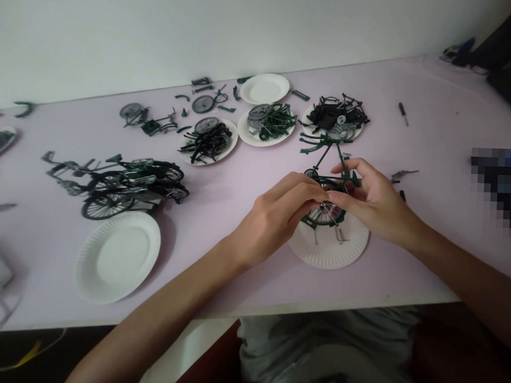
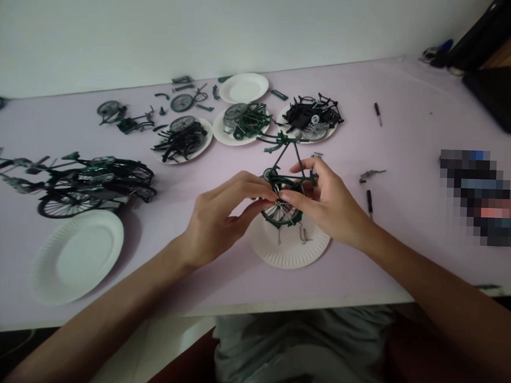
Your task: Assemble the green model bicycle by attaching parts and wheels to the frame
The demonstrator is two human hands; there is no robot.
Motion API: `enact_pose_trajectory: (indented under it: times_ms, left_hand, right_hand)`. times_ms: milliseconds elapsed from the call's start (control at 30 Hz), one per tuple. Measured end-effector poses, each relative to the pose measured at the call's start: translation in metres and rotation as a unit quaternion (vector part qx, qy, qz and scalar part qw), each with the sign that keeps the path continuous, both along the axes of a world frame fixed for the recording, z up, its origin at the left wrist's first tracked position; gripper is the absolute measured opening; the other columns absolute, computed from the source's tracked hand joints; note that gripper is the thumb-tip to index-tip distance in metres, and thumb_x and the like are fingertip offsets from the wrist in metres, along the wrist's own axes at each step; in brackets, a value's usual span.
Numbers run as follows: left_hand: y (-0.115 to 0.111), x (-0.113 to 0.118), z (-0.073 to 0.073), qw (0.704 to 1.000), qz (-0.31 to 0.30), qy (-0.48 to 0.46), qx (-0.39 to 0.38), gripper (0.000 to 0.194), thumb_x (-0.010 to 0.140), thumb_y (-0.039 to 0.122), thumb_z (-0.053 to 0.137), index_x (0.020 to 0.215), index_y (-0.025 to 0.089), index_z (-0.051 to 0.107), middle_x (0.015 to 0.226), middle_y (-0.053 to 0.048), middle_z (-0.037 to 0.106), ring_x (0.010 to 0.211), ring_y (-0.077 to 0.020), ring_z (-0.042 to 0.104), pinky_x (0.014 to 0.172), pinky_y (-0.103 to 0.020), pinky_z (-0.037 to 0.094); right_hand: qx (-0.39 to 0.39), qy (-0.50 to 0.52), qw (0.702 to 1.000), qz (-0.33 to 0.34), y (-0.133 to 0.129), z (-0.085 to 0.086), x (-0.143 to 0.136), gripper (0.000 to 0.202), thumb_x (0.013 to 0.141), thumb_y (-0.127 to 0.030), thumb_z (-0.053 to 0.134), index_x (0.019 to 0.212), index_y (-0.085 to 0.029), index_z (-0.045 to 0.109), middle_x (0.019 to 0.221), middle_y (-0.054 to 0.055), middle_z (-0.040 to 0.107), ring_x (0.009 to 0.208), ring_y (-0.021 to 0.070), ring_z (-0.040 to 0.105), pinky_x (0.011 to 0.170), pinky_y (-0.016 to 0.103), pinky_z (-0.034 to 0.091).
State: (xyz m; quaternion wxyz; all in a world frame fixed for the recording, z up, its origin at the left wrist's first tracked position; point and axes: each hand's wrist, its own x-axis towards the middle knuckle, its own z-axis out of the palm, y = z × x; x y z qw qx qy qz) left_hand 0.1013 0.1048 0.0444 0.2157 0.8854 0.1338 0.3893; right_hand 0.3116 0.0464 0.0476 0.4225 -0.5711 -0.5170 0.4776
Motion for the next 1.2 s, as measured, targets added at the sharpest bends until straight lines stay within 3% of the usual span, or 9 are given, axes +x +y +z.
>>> enact_pose_trajectory:
  times_ms: [167, 367, 500, 667, 867, 1067, 1200]
  left_hand:
    - [-0.0008, 0.0002, 0.0008, 0.999, 0.010, -0.011, -0.037, 0.020, 0.097, 0.006, 0.066, 0.114, 0.017, 0.064, 0.104, -0.006, 0.072, 0.092, -0.0132, 0.070, 0.079, -0.024, 0.060]
    - [0.0000, -0.0005, 0.0042, 1.000, 0.017, -0.003, -0.016, 0.008, 0.096, 0.014, 0.070, 0.103, 0.017, 0.067, 0.087, -0.004, 0.074, 0.081, -0.0152, 0.069, 0.073, -0.028, 0.058]
    - [-0.0003, -0.0006, 0.0041, 1.000, 0.021, -0.004, -0.020, 0.007, 0.095, 0.012, 0.070, 0.101, 0.016, 0.067, 0.089, -0.004, 0.074, 0.083, -0.0144, 0.069, 0.074, -0.027, 0.059]
    - [-0.0003, 0.0007, 0.0010, 0.999, 0.035, -0.017, -0.028, 0.018, 0.097, 0.006, 0.065, 0.111, 0.017, 0.065, 0.103, -0.007, 0.072, 0.091, -0.0136, 0.070, 0.079, -0.025, 0.061]
    - [-0.0009, 0.0004, -0.0006, 0.998, 0.046, -0.027, -0.045, 0.033, 0.089, 0.004, 0.075, 0.116, 0.018, 0.062, 0.096, -0.001, 0.074, 0.084, -0.0105, 0.071, 0.077, -0.021, 0.060]
    - [-0.0040, -0.0014, 0.0047, 0.998, 0.062, -0.009, -0.016, 0.022, 0.088, 0.013, 0.079, 0.100, 0.017, 0.062, 0.087, 0.001, 0.073, 0.078, -0.0108, 0.068, 0.073, -0.023, 0.057]
    - [-0.0040, -0.0025, 0.0050, 0.998, 0.055, 0.002, 0.017, 0.022, 0.091, 0.016, 0.078, 0.099, 0.018, 0.057, 0.087, 0.002, 0.070, 0.076, -0.0108, 0.066, 0.071, -0.024, 0.054]
  right_hand:
    - [0.002, -0.002, 1.000, -0.001, 0.0006, -0.0029, 0.0014, 0.047, 0.088, -0.045, 0.079, 0.120, -0.023, 0.053, 0.079, -0.003, 0.061, 0.073, 0.0157, 0.070, 0.063, 0.026, 0.055]
    - [0.001, -0.003, 1.000, 0.000, 0.0005, -0.0038, 0.0025, 0.047, 0.088, -0.047, 0.078, 0.121, -0.023, 0.053, 0.082, -0.002, 0.063, 0.071, 0.0152, 0.069, 0.061, 0.026, 0.055]
    - [0.004, -0.008, 1.000, -0.001, -0.0001, -0.0039, 0.0016, 0.048, 0.088, -0.047, 0.078, 0.121, -0.023, 0.053, 0.079, -0.003, 0.060, 0.069, 0.0149, 0.068, 0.058, 0.025, 0.053]
    - [0.006, -0.010, 1.000, -0.003, -0.0006, -0.0030, 0.0015, 0.047, 0.088, -0.047, 0.078, 0.120, -0.023, 0.053, 0.080, -0.002, 0.061, 0.072, 0.0161, 0.069, 0.061, 0.026, 0.054]
    - [0.006, -0.010, 1.000, -0.003, -0.0007, -0.0028, 0.0016, 0.049, 0.087, -0.048, 0.078, 0.121, -0.023, 0.052, 0.081, -0.002, 0.061, 0.071, 0.0170, 0.069, 0.061, 0.028, 0.055]
    - [0.007, -0.017, 1.000, -0.007, -0.0006, -0.0011, 0.0005, 0.048, 0.088, -0.048, 0.078, 0.120, -0.023, 0.053, 0.080, -0.002, 0.058, 0.070, 0.0168, 0.068, 0.060, 0.028, 0.055]
    - [0.007, -0.015, 1.000, -0.008, 0.0002, -0.0015, 0.0000, 0.047, 0.088, -0.048, 0.078, 0.120, -0.023, 0.054, 0.080, -0.002, 0.060, 0.070, 0.0158, 0.068, 0.059, 0.026, 0.055]
